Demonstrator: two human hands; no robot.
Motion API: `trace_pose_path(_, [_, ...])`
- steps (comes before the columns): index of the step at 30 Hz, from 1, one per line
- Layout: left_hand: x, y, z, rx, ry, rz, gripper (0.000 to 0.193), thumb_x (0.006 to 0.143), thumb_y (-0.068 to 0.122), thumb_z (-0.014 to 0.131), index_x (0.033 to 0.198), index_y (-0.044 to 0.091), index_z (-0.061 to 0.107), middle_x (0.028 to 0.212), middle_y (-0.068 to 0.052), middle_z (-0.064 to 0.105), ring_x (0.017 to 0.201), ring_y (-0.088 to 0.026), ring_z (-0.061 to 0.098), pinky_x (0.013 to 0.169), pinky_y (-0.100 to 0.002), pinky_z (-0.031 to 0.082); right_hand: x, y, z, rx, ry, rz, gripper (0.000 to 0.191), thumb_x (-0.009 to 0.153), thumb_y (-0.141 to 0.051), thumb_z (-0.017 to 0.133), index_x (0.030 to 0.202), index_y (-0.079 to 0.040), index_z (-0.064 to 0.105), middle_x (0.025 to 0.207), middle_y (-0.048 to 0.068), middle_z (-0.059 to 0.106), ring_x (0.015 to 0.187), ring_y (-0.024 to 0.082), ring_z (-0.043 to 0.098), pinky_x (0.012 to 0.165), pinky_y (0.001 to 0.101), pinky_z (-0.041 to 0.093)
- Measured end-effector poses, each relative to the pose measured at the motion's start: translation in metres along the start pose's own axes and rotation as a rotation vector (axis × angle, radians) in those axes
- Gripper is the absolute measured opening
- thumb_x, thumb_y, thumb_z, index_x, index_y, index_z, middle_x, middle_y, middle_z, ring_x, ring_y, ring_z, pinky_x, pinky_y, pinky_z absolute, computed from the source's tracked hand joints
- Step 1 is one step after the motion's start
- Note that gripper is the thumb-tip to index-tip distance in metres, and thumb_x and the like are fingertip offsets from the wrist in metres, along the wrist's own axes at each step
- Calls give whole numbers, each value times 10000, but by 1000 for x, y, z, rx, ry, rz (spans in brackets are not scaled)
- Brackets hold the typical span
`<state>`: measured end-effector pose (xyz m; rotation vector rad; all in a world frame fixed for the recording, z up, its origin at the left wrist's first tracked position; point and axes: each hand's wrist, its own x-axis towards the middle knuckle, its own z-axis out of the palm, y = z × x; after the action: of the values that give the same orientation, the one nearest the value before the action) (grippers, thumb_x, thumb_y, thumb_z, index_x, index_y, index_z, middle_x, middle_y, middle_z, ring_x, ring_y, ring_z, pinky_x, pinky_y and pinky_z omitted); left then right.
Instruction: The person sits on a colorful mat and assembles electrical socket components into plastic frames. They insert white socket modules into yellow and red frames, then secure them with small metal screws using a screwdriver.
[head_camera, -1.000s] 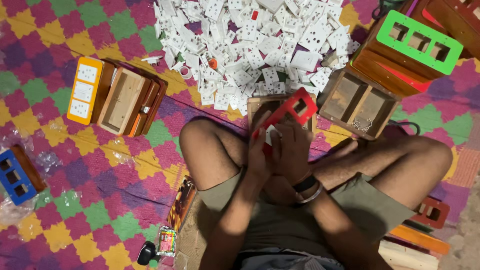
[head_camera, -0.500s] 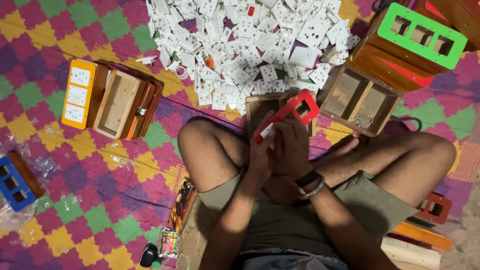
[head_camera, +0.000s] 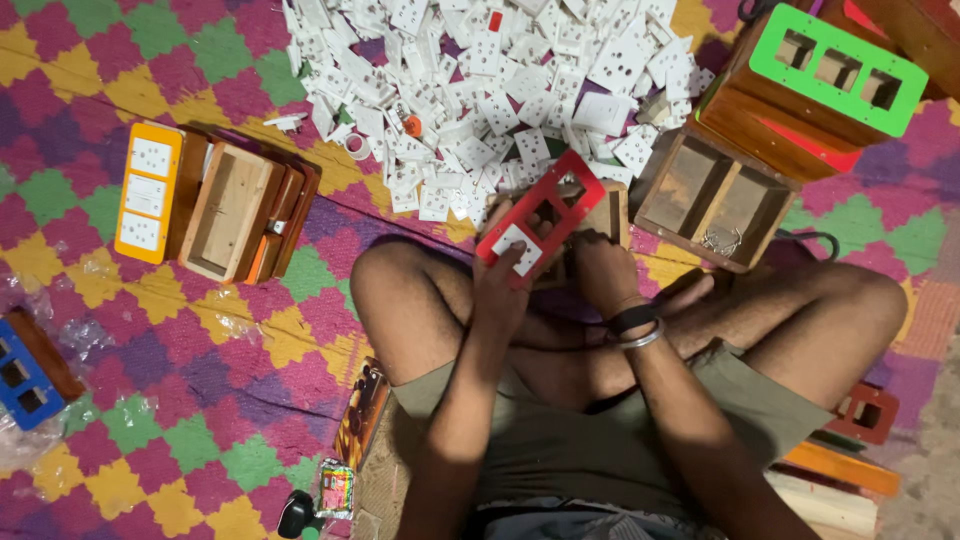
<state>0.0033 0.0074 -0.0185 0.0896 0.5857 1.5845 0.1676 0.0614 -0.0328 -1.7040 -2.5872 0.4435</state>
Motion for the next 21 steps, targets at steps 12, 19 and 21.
trace_pose_path(12, [9,-6,-18,-79,-41,-65,579,1039,87,552,1588,65,370,1370,-197,609,1279,-382,615,1030,-610,538,-28,1,-41,479,430,-92,222,913,-3,657,1108,-53,750,977,130,710,865,313,716,745,412,580])
trace_pose_path(19, [9,-8,-16,-18,-16,-89,624,1013,112,584,1590,59,351,1351,-191,620,1261,-356,625,1025,-547,563,-45,-14,-37,1263,118,109,123,957,-42,755,1052,20,709,867,82,740,747,113,668,661,273,552])
trace_pose_path(21, [8,-9,-14,14,-61,-83,635,1026,123,595,1604,36,347,1356,-202,626,1254,-351,635,1002,-477,574,-41,-22,-32,1397,-9,110,142,947,-20,708,1078,32,723,928,67,774,790,130,735,708,276,617])
